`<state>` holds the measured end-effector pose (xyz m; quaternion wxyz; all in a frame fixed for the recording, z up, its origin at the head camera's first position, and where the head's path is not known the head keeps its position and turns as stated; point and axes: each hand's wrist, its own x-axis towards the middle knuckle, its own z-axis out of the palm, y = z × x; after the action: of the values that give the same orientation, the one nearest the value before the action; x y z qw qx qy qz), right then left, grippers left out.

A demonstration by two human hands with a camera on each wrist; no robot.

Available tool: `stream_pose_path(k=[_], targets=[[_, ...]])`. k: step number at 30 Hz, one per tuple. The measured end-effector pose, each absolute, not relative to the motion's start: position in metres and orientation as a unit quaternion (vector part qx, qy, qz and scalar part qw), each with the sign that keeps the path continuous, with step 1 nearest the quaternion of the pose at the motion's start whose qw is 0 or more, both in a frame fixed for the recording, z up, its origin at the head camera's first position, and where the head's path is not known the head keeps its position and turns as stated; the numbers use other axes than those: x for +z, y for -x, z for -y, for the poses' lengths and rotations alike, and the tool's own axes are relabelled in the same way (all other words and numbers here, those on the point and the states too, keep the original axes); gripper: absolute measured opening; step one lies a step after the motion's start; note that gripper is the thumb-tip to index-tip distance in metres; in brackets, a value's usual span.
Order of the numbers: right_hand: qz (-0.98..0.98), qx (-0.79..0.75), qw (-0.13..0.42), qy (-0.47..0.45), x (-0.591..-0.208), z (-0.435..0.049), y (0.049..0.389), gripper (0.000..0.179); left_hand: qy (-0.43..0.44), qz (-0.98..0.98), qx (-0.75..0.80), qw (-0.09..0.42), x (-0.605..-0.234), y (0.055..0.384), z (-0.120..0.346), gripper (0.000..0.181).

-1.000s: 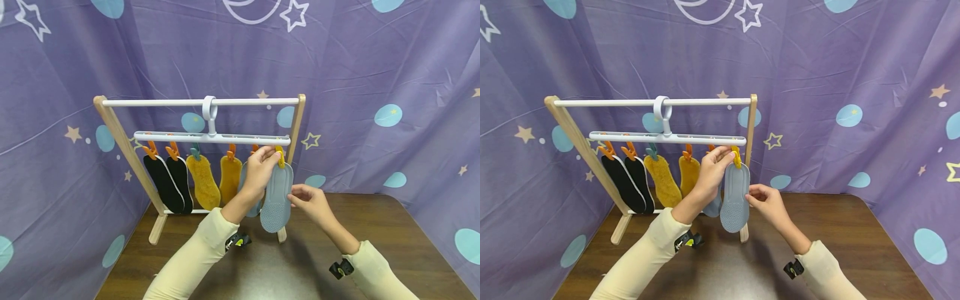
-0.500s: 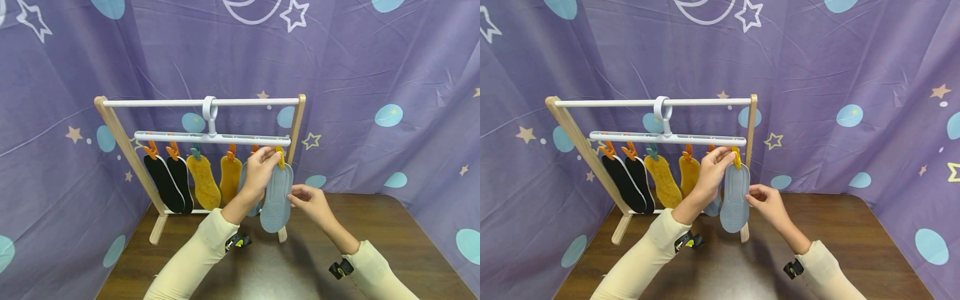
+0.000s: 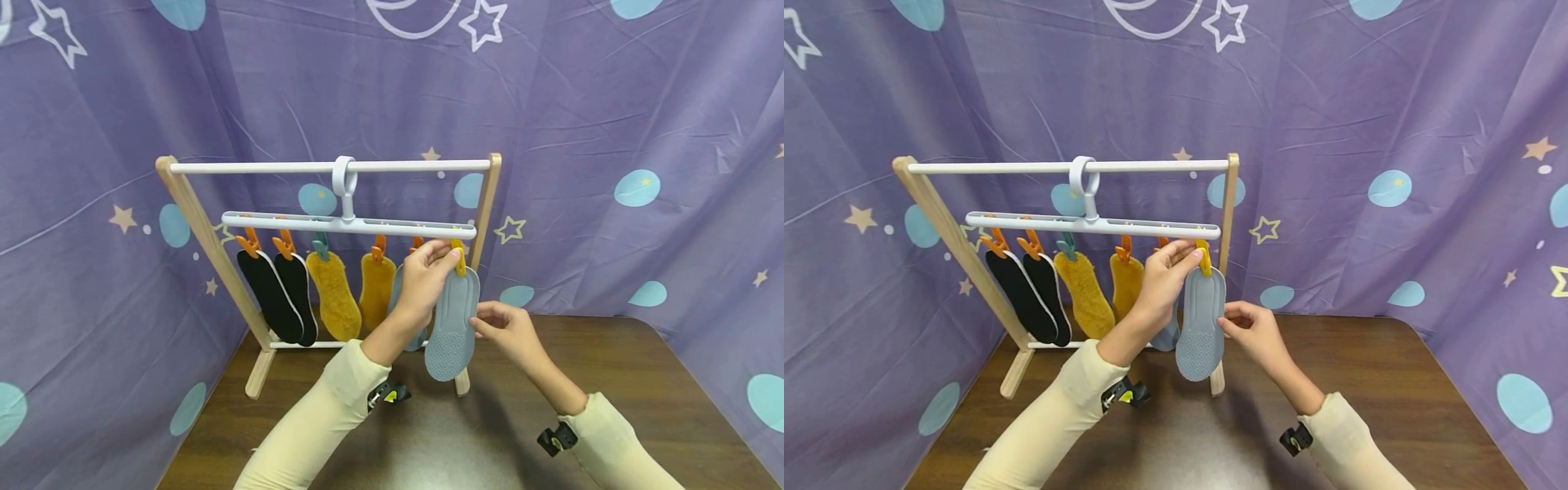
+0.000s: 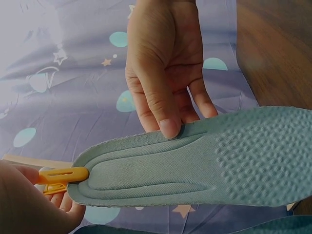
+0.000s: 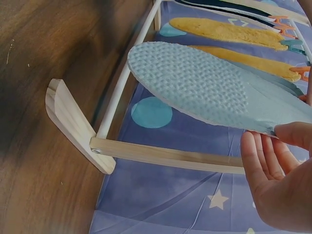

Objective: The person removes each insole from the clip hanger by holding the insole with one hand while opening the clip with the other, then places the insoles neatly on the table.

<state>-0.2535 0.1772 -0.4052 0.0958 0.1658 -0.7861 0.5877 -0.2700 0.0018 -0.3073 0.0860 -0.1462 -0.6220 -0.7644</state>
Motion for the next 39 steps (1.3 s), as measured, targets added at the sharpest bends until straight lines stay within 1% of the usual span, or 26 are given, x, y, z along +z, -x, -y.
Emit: stream_pose_path(k=[5,12,17,24,29,39], targets=[[0.786,0.59,0.098,-0.154,-0.4058,-0.176,0.254,0.022,0.142,0.622,-0.765,0.084,-0.3071,0.2692,-0.0015,0.033],[0.784,0.594,0.102,-0.148,-0.4086,-0.1758,0.2542,0.023,0.144,0.625,-0.761,0.095,-0.3074,0.2699,-0.0021,0.035],[0.78,0.601,0.098,-0.145,-0.411,-0.1754,0.255,0.023,0.145,0.63,-0.757,0.094,-0.3066,0.2711,-0.0012,0.034],[0.775,0.609,0.085,-0.147,-0.4107,-0.1749,0.2571,0.024,0.139,0.637,-0.754,0.077,-0.3048,0.272,0.0022,0.037],[0.771,0.615,0.075,-0.146,-0.4107,-0.1745,0.2569,0.024,0.136,0.638,-0.754,0.079,-0.304,0.2723,0.0023,0.037],[0.773,0.613,0.076,-0.145,-0.4137,-0.174,0.2569,0.023,0.133,0.637,-0.754,0.088,-0.3077,0.274,0.0004,0.033]])
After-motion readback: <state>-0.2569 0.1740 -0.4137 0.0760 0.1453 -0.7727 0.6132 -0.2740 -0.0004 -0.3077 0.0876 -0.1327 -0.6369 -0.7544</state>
